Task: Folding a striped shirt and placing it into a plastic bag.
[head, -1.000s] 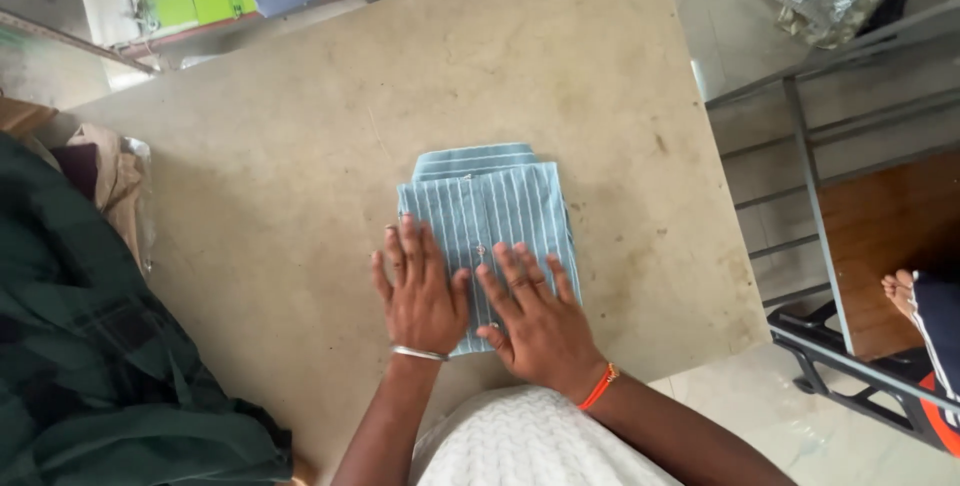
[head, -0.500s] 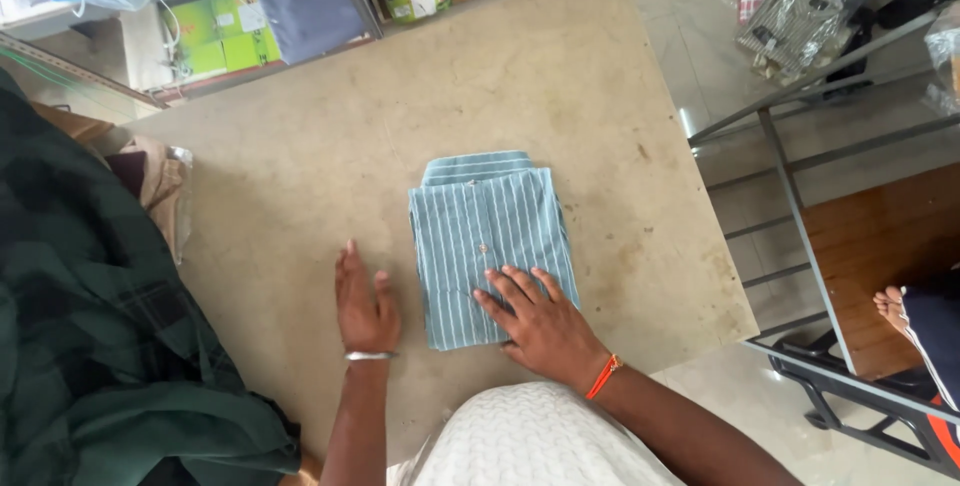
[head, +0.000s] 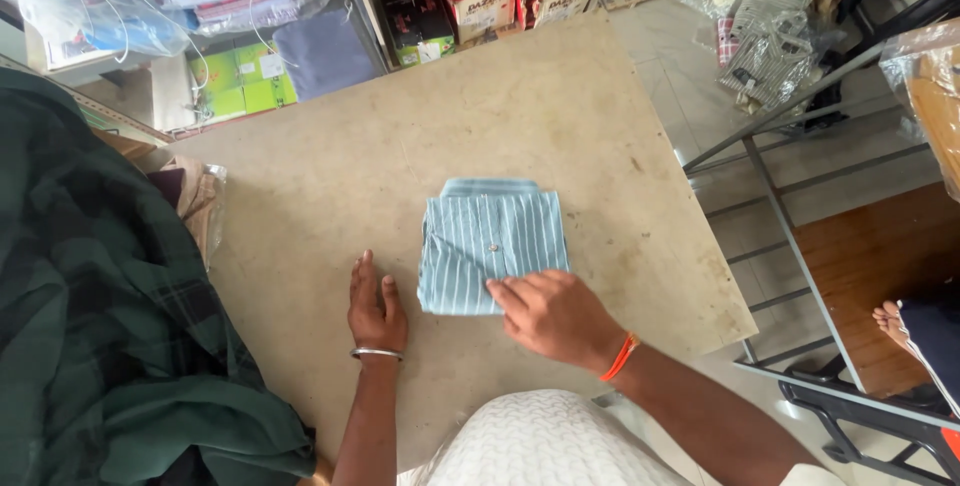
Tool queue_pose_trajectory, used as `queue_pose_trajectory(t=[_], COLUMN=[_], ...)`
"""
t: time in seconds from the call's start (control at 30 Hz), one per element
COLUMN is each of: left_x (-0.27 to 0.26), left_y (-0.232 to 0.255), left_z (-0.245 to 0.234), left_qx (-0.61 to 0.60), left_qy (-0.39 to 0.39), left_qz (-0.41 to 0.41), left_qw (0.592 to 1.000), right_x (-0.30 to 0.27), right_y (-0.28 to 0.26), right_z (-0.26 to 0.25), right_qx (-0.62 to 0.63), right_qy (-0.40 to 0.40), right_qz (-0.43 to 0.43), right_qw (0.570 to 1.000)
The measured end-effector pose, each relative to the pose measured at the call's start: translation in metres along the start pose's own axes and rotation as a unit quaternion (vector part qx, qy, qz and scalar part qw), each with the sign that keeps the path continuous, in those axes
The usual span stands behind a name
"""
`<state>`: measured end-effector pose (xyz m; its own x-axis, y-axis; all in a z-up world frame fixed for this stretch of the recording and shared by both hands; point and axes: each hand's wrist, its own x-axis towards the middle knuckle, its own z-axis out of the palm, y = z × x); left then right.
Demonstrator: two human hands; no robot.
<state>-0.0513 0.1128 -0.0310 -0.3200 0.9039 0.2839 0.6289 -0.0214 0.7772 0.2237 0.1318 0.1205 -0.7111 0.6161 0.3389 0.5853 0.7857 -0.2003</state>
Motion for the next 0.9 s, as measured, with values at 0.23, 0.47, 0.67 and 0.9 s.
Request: queue_pose_trajectory(t=[0.23,0.47,0.67,0.9], left_x=[-0.003,-0.003,-0.002,-0.005], left_y=[-0.012,-0.025,-0.027,-0.043], left_z=[0.003,0.007,0.008,0.006], left_qx=[-0.027,-0.010,0.021,-0.020], left_qy=[0.014,0.012,0.006,0.005], left_qz=[-0.015,0.020,0.021,0.043], left_qw=[0.999,1.000,1.000,0.999], right_x=[0.027,-0.061,-0.138,-0.180], right_y=[0.022,0.115,0.131,0.082], right_z=[-0.077,0.026,0.090,0.138], right_qx=[0.146,0.507,0.624,0.543], right_qy=[0.056,0.113,0.196,0.284], right_qz=[0.143,0.418,0.552,0.572], right_qw=[0.977,0.745,0.517,0.545])
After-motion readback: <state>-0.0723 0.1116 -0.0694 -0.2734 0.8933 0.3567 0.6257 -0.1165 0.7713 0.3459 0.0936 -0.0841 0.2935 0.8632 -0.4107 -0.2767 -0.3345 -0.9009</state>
